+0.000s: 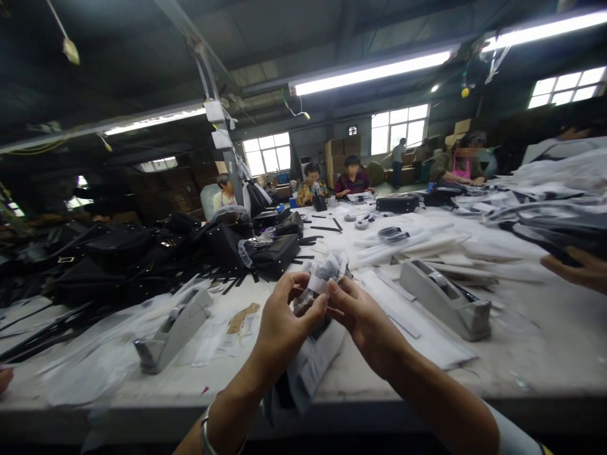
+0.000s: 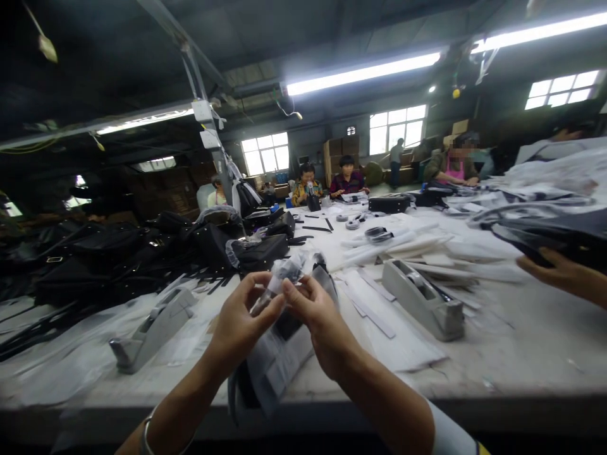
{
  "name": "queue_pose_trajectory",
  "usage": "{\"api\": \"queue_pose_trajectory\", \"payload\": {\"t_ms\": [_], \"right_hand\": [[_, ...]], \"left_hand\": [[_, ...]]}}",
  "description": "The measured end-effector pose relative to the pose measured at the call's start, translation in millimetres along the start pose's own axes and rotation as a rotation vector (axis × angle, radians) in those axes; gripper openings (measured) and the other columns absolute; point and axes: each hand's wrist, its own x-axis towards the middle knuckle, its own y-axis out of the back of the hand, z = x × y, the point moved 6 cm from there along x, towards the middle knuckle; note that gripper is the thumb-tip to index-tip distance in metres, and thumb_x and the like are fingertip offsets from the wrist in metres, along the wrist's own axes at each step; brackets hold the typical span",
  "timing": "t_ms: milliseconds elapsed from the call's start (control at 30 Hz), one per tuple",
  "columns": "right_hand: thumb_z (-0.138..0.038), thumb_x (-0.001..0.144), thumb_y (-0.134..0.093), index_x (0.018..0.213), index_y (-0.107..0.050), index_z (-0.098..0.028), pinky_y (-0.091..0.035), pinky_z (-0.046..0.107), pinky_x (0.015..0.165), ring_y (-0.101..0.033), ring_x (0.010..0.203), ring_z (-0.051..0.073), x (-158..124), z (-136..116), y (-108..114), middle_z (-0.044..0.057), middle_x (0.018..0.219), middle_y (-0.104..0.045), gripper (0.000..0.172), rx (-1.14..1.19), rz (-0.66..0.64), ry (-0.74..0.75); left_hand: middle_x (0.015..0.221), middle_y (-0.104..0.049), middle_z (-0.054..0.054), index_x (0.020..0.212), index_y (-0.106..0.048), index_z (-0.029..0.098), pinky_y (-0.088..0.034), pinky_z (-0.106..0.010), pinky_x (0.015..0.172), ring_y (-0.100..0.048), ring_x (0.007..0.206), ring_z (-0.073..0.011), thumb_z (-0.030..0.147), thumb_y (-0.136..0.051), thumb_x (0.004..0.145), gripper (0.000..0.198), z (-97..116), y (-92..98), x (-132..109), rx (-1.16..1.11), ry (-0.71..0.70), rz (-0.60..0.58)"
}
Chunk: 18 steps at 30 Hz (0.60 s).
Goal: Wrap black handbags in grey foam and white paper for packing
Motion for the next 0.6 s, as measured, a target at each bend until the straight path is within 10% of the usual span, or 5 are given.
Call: {"api": "queue_pose_trajectory", "payload": {"t_ms": [333, 600], "right_hand": [[-0.037, 0.076, -0.076, 0.111, -0.059, -0.021, -0.055, 0.035, 0.089, -0.068, 0.102, 0.024, 18, 15, -1, 0.006, 0.106, -0.073, 0.043, 0.038, 0.224, 0.102], [-0.051, 0.091, -0.060, 0.121, -0.060, -0.022, -0.055, 0.035, 0.088, -0.070, 0.099, 0.020, 21, 25, 34, 0.007, 0.107, -0.074, 0.042, -0.288, -0.041, 0.094]], "left_hand": [[0.115, -0.064, -0.006, 0.140, -0.044, 0.030, -0.055, -0.037, 0.091, -0.066, 0.108, -0.0252, 0.043, -0.074, 0.080, 0.068, -7, 4.7, -13, 0.042, -0.071, 0.070], [0.145, -0.053, -0.007, 0.141, -0.051, 0.029, -0.037, -0.048, 0.113, -0.042, 0.139, -0.0334, 0.058, -0.051, 0.092, 0.057, -47, 36.5, -40, 0.147, 0.010, 0.142]]}}
